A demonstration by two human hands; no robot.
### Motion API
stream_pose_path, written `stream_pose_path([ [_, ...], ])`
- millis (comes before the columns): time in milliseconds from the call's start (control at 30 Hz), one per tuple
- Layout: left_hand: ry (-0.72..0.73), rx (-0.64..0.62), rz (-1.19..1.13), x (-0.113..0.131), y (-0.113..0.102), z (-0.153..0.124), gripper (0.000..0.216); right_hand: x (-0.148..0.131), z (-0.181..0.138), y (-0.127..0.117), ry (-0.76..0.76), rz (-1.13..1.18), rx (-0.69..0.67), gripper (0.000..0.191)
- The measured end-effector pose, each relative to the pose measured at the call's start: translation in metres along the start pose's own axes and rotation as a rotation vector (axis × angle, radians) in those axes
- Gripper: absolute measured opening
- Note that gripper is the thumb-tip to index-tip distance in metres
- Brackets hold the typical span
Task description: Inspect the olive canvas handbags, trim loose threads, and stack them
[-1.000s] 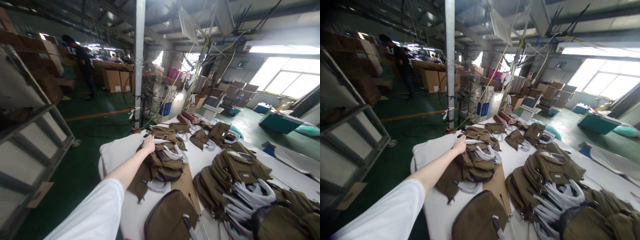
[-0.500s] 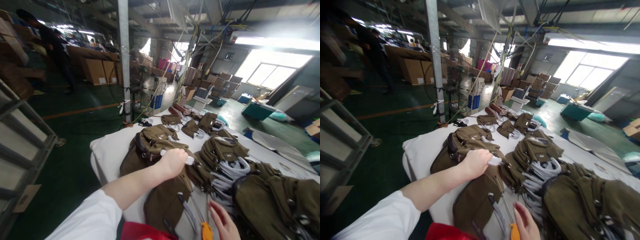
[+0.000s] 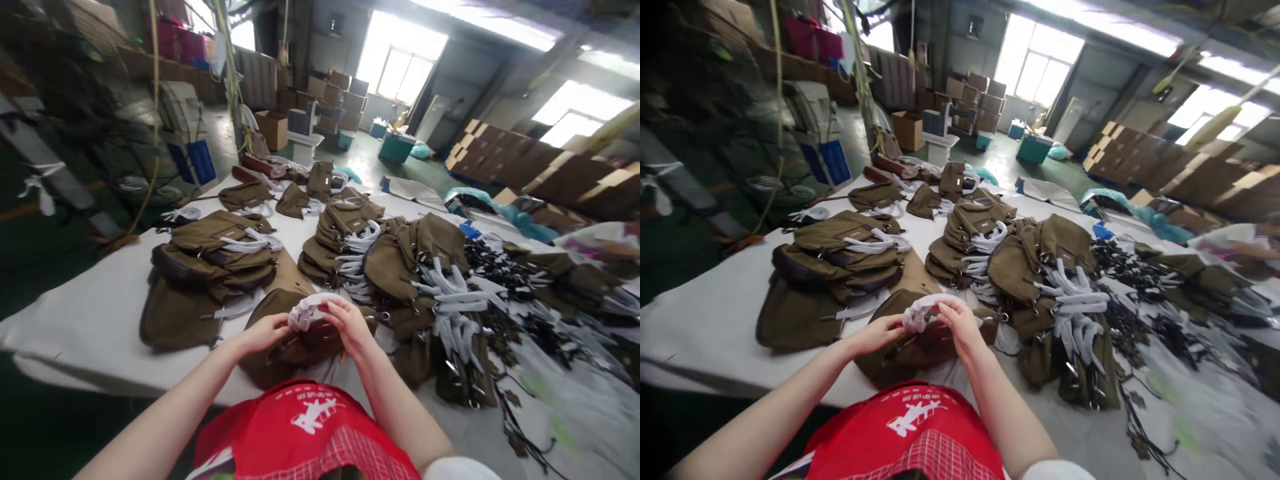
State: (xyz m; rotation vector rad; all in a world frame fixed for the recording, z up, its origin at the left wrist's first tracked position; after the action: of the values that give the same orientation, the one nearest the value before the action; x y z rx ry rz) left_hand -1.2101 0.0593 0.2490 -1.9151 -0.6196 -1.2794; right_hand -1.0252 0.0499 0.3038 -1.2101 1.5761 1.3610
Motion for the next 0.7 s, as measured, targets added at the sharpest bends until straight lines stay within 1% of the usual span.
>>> stream_pose_path([
  [67, -0.015, -0.034, -0.044, -0.001, 0.005, 0.003, 0.042, -0.005, 0.000, -0.004, -0.012, 0.006, 0.004, 0.032],
  [200, 0.050, 0.011, 0.081, 0.021, 0.011, 0.013, 0.048, -0.017, 0.002, -0.010, -0.052, 0.057, 0.022, 0.028],
  [300, 0.015, 0.022, 0.086, 0.030, 0.015, 0.026, 0.052, -0.027, -0.001, -0.013, -0.078, 0.054, -0.004, 0.028],
  [367, -0.029, 0.074, 0.082, 0.033, 0.007, 0.030, 0.056, -0.041, -0.008, -0.017, -0.150, -0.014, -0.007, 0.027],
  [433, -0.037, 0.148, 0.114, 0.042, -0.008, 0.029, 0.053, -0.061, -0.020, -0.020, -0.290, -0.148, 0.017, 0.027],
  [467, -0.032, 0.166, 0.130, 0.048, -0.016, 0.025, 0.049, -0.073, -0.028, -0.020, -0.372, -0.230, 0.030, 0.028],
  [500, -0.029, 0.157, 0.138, 0.054, -0.022, 0.021, 0.046, -0.083, -0.037, -0.018, -0.444, -0.316, 0.031, 0.029],
  [533, -0.035, 0.129, 0.132, 0.060, -0.025, 0.017, 0.043, -0.090, -0.046, -0.012, -0.500, -0.403, 0.009, 0.028],
  [567, -0.049, 0.092, 0.110, 0.064, -0.026, 0.012, 0.040, -0.094, -0.054, -0.003, -0.536, -0.490, -0.043, 0.027],
  [600, -0.070, 0.065, 0.074, 0.067, -0.025, 0.008, 0.038, -0.094, -0.060, 0.008, -0.554, -0.576, -0.120, 0.025],
  [633, -0.101, 0.064, 0.025, 0.067, -0.023, 0.004, 0.035, -0.091, -0.066, 0.019, -0.556, -0.662, -0.205, 0.023],
  [667, -0.149, 0.110, -0.055, 0.064, -0.020, 0.001, 0.033, -0.084, -0.070, 0.031, -0.540, -0.747, -0.287, 0.022],
  [700, -0.209, 0.191, -0.157, 0.056, -0.017, -0.002, 0.032, -0.074, -0.072, 0.040, -0.503, -0.828, -0.357, 0.024],
])
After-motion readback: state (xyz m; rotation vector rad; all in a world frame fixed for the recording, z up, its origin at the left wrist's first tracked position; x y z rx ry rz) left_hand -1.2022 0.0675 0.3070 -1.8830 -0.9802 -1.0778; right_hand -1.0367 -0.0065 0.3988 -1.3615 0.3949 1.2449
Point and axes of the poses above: each hand's wrist, its own z-axis towards the middle knuckle, its own y-axis out of the palm, x = y × z, the point moved 7 cm from there along z, towards the middle knuckle, and after that the axes turned 5 degrees about -y, right-handed, at the moved point
